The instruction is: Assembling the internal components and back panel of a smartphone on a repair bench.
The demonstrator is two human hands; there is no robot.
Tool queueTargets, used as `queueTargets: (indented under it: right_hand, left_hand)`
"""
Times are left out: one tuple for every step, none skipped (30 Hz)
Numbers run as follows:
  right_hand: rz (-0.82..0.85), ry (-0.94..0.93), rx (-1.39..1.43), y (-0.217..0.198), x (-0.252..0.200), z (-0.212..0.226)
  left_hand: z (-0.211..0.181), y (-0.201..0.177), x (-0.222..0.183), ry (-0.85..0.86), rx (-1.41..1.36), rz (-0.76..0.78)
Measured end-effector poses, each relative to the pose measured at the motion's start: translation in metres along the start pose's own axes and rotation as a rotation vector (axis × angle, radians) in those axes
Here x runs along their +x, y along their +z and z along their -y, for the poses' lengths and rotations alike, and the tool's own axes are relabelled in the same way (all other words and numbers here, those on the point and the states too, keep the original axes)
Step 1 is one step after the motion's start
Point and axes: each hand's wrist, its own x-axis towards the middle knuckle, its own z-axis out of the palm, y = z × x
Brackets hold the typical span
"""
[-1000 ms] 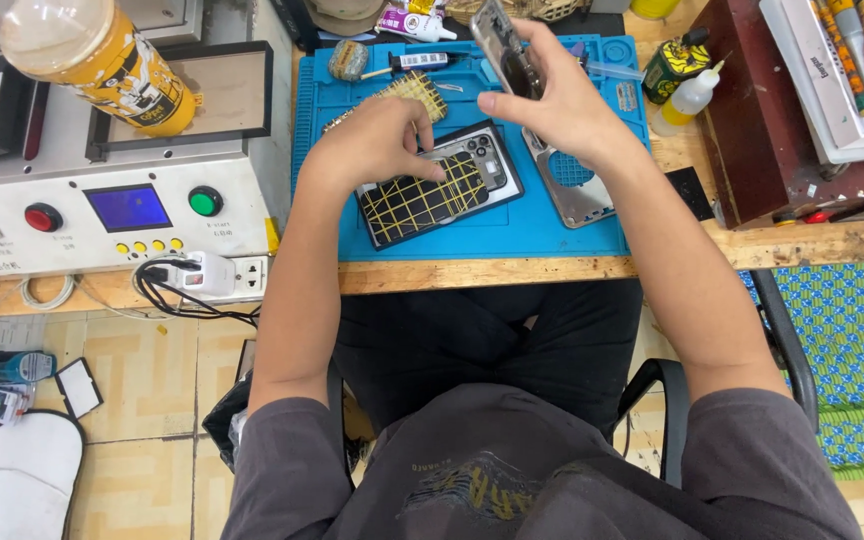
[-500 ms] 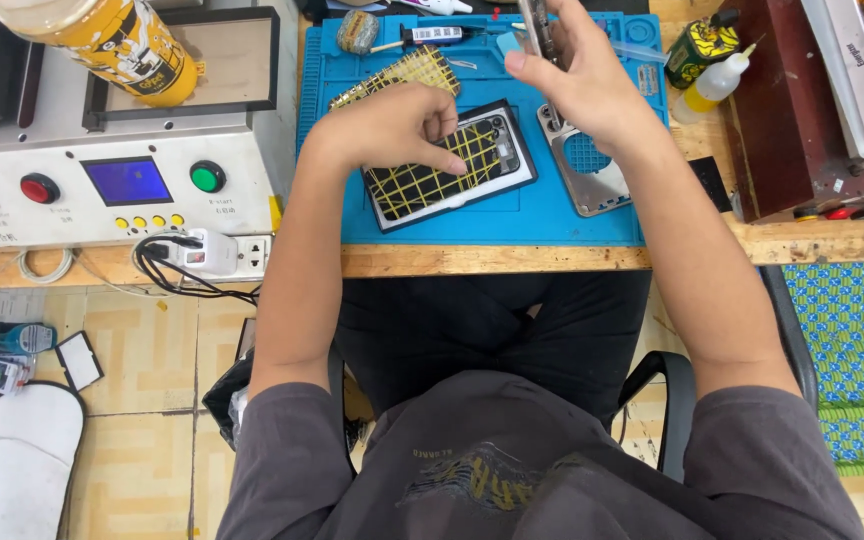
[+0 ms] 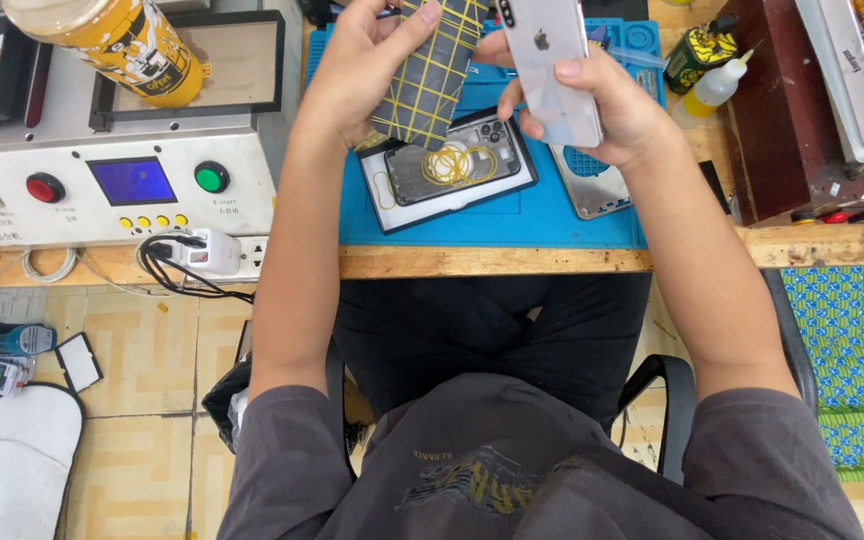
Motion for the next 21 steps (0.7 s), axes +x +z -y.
queueTargets:
  right_hand:
    - [0.0,-0.004,-0.003,-0.001,0.001,-0.002]
    - [0.011,-0.008,-0.002,-0.002,0.001,-0.005]
    - [0.022,-0.011,-0.001,-0.003,0.001,-0.008]
    - [0.02,-0.01,0.003,-0.002,0.001,-0.007]
    - [-0.001,-0.017,-0.033,-0.002,0.001,-0.007]
    - [-0.021,-0.025,-0.07,-0.001,0.002,-0.007]
    - [-0.023,-0.023,-0.068,-0.002,0.001,-0.006]
    - [-0.032,-0.021,-0.098,-0.002,0.001,-0.006]
    - [-0.042,-0.019,-0.128,-0.002,0.001,-0.005]
    - [-0.044,-0.018,-0.125,-0.005,0.001,-0.007]
    - [-0.037,-0.091,-0.08,-0.007,0.0,-0.009]
    - [-0.029,-0.164,-0.036,-0.01,0.001,-0.011]
    - [-0.028,-0.164,-0.035,-0.012,-0.001,-0.009]
    - [-0.03,-0.185,-0.016,-0.015,-0.001,-0.008]
    - [-0.032,-0.206,0.002,-0.018,-0.002,-0.006]
    - [-0.032,-0.207,0.006,-0.021,-0.004,-0.006]
    - [-0.046,-0.206,0.076,-0.025,-0.006,-0.005]
    - [-0.06,-0.213,0.143,-0.029,-0.007,-0.004]
    - [-0.06,-0.221,0.143,-0.03,-0.008,-0.003]
    - [-0.071,-0.235,0.151,-0.031,-0.008,-0.001]
    - [-0.083,-0.249,0.16,-0.032,-0.009,0.0]
  left_hand:
    - [0.0,0.005,0.001,0.004,0.002,0.002]
    - [0.002,0.009,0.001,0.044,-0.016,0.005]
    - [0.003,0.014,0.001,0.084,-0.033,0.008]
    - [0.004,0.018,0.0,0.08,-0.034,0.009]
    - [0.004,0.022,0.0,0.04,-0.034,0.023]
    - [0.004,0.026,0.0,0.001,-0.034,0.036]
    - [0.003,0.028,-0.001,-0.002,-0.035,0.037]
    - [0.002,0.03,-0.001,0.001,-0.097,0.044]
    - [0.001,0.033,-0.002,0.003,-0.159,0.051]
    - [0.008,0.029,0.001,0.0,-0.16,0.052]
    - [0.015,0.026,0.003,-0.006,-0.209,0.049]
    - [0.021,0.023,0.006,-0.009,-0.257,0.045]
    - [0.024,0.016,0.006,-0.009,-0.257,0.043]
    - [0.027,0.008,0.006,0.092,-0.269,0.123]
    - [0.03,0.001,0.006,0.194,-0.281,0.202]
    - [0.02,0.001,-0.001,0.191,-0.278,0.201]
    - [0.011,0.001,-0.008,0.125,-0.161,0.21]
    - [0.0,0.001,-0.013,0.065,-0.039,0.222]
    - [-0.005,0.007,-0.019,0.067,-0.032,0.226]
    - [-0.009,0.013,-0.024,-0.023,0.104,0.232]
    - [-0.013,0.019,-0.029,-0.113,0.242,0.238]
